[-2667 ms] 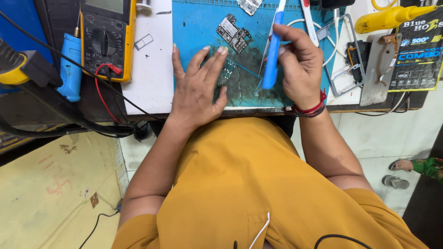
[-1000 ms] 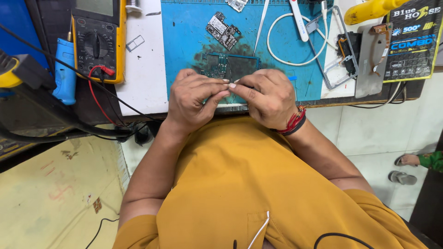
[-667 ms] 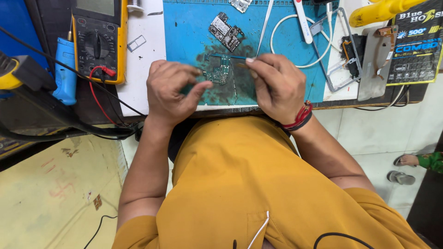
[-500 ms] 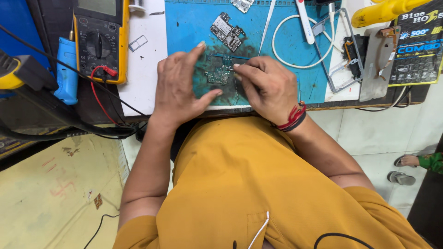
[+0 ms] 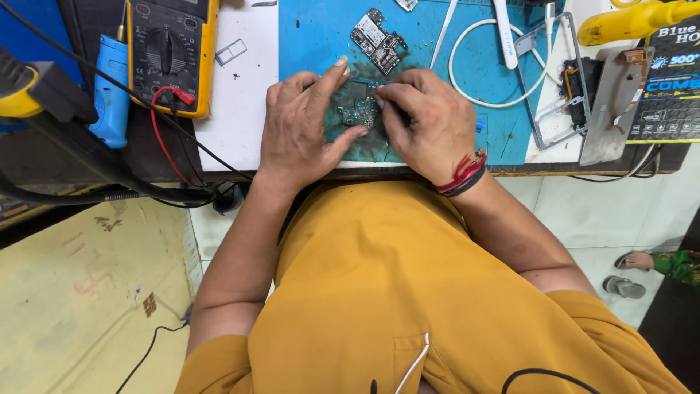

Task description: The person solders components on a phone motherboard on a workbench, then handles the phone body, removes and repositions its battery, and works on the back cover. They return to soldering the circuit board with a soldering iron, holding the board steady with tweezers and their other hand.

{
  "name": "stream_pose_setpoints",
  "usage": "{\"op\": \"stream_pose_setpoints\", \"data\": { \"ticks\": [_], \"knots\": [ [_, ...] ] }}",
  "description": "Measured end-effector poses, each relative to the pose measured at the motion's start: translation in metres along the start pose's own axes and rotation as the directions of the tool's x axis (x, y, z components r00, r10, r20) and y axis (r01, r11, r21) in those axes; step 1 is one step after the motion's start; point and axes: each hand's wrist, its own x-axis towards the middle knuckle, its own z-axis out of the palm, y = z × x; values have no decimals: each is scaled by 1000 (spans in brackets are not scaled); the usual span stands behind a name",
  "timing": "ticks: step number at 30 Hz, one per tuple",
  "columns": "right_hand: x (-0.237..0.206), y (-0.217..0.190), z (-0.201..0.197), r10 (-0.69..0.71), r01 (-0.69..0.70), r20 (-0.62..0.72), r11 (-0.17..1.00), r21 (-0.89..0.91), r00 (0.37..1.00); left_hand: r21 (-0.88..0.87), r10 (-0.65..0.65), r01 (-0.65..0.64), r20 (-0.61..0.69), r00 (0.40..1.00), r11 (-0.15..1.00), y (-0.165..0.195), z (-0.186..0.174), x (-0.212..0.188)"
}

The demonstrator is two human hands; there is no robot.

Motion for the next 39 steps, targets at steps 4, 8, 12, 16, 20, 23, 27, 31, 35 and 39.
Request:
{"op": "stream_pose_setpoints", "data": {
  "ticks": [4,8,12,16,20,23,27,31,35,39],
  "knots": [
    [-1,2,0,18,-17,15,1000,-17,1000,0,1,-1,3,1000,1000,-2,1,1],
    [-1,4,-2,36,-35,51,999,-20,998,8,3,-3,12,1000,1000,-3,2,1],
    [-1,4,-2,42,-40,43,999,-30,998,12,-9,8,19,1000,1000,-2,2,1],
    [-1,3,-4,49,-47,56,998,-35,997,15,-7,7,13,1000,1000,-1,2,2],
    [-2,3,-5,57,-55,38,998,-39,998,9,-11,11,19,1000,1000,1,1,2],
    [-2,4,-6,61,-60,52,998,-31,997,15,-6,5,9,1000,1000,2,1,3],
    [-3,4,-7,64,-62,47,998,-33,997,19,-5,5,13,1000,1000,4,1,3],
    [-5,4,-10,71,-70,51,997,-27,996,27,2,-2,8,1000,1000,6,1,3],
    [-7,4,-11,72,-71,40,997,-39,997,29,-3,3,8,1000,1000,9,0,2],
    [-8,5,-13,71,-70,43,997,-27,997,28,-3,3,8,1000,1000,10,0,3]
  ]
}}
